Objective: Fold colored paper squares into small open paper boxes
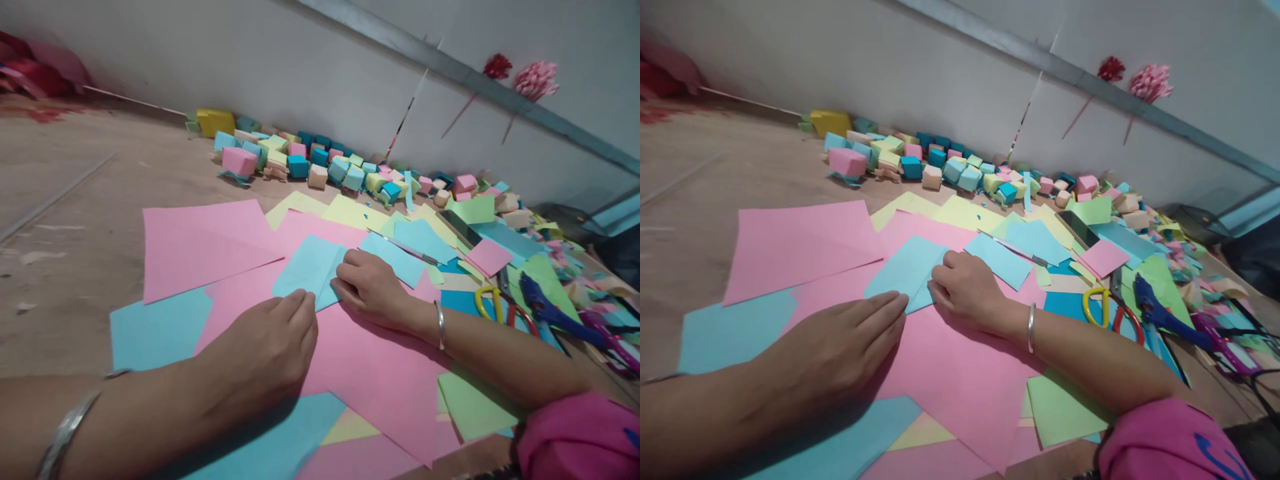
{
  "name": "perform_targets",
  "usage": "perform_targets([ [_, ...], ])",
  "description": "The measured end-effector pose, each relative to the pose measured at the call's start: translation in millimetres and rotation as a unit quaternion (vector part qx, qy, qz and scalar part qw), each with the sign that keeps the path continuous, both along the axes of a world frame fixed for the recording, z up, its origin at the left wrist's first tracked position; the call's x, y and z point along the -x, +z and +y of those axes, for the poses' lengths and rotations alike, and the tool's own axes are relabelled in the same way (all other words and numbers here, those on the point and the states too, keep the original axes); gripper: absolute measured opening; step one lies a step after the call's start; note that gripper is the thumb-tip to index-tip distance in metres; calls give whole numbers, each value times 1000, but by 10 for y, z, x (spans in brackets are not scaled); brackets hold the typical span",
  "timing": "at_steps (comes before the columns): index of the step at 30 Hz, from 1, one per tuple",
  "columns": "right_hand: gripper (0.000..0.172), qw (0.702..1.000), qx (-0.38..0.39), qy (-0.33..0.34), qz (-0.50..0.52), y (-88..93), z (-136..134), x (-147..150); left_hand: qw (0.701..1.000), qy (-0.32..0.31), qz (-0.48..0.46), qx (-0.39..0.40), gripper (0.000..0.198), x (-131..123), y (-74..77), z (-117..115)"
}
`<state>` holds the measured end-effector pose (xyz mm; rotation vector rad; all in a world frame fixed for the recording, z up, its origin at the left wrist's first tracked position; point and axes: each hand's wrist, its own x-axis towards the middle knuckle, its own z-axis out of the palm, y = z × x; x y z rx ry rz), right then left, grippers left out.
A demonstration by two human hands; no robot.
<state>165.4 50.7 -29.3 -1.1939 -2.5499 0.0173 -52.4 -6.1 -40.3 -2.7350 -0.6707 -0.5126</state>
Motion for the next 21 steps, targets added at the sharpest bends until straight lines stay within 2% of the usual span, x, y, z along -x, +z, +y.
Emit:
perform_targets([
  [4, 30, 1000, -12, 3, -16, -11, -1, -4, 999, 0, 17, -38, 30, -8, 122, 2],
  [8, 30, 999, -28, -5, -32, -25, -4, 3, 999, 25, 13, 22, 31, -20, 210, -4],
  [11, 30, 999, -27, -8, -40, -31, -3, 13, 998, 24, 0, 50, 29, -15, 208, -2],
  [16, 31, 999, -24, -6, -37, -60, 13, 25, 998, 22, 1, 54, 27, 6, 169, 7],
  [21, 32, 998, -43, -3, -34, -100, 32, 34, 998, 17, -6, 65, 25, 6, 193, 2],
])
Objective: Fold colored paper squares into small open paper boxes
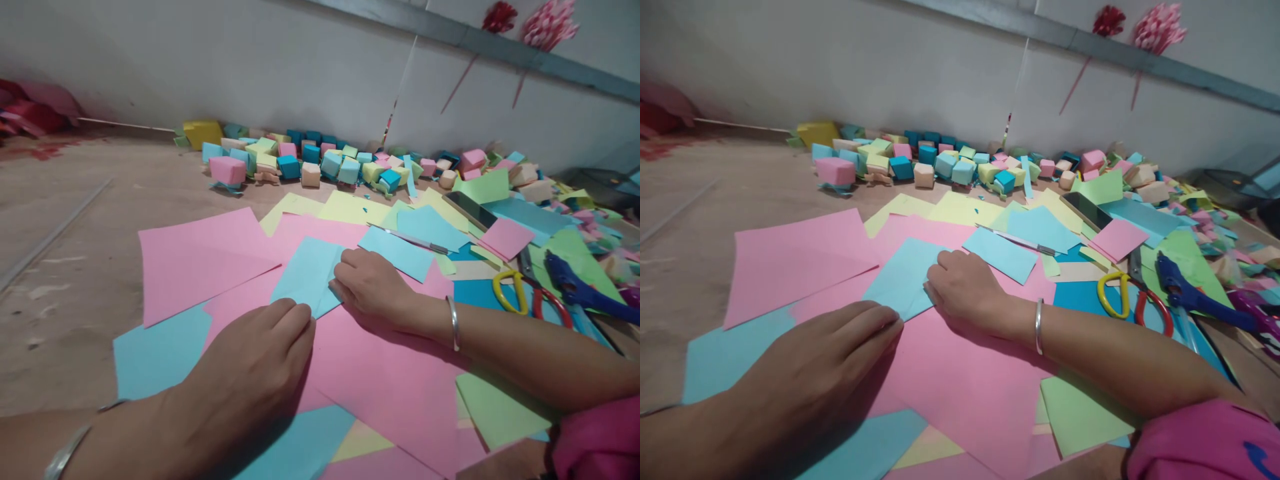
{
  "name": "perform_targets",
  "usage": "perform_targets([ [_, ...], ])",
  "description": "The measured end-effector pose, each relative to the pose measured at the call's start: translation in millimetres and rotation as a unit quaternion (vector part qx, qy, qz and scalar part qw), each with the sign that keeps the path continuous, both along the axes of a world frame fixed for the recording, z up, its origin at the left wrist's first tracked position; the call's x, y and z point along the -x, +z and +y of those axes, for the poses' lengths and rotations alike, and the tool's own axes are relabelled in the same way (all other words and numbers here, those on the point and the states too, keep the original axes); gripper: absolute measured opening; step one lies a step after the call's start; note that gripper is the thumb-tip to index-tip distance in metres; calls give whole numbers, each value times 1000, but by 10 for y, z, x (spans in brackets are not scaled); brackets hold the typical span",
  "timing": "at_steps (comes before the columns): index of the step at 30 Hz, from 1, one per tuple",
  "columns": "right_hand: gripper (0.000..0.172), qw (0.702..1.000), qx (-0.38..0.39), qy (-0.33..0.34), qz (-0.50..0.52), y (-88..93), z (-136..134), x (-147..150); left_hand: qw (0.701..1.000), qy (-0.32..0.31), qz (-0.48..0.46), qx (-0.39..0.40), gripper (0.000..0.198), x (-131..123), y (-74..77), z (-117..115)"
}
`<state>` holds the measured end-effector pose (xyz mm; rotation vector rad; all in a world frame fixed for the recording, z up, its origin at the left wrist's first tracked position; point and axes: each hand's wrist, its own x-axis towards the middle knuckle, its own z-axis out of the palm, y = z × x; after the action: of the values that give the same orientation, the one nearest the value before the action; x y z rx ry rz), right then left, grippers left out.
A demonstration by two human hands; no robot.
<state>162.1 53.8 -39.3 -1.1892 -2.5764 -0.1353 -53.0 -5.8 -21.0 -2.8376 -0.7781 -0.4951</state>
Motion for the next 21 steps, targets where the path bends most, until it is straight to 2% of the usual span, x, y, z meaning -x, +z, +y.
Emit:
perform_targets([
  [21, 30, 1000, 26, -4, 13, 10, 8, 13, 1000, -1, 8, 15, 25, 1, 28, 18],
])
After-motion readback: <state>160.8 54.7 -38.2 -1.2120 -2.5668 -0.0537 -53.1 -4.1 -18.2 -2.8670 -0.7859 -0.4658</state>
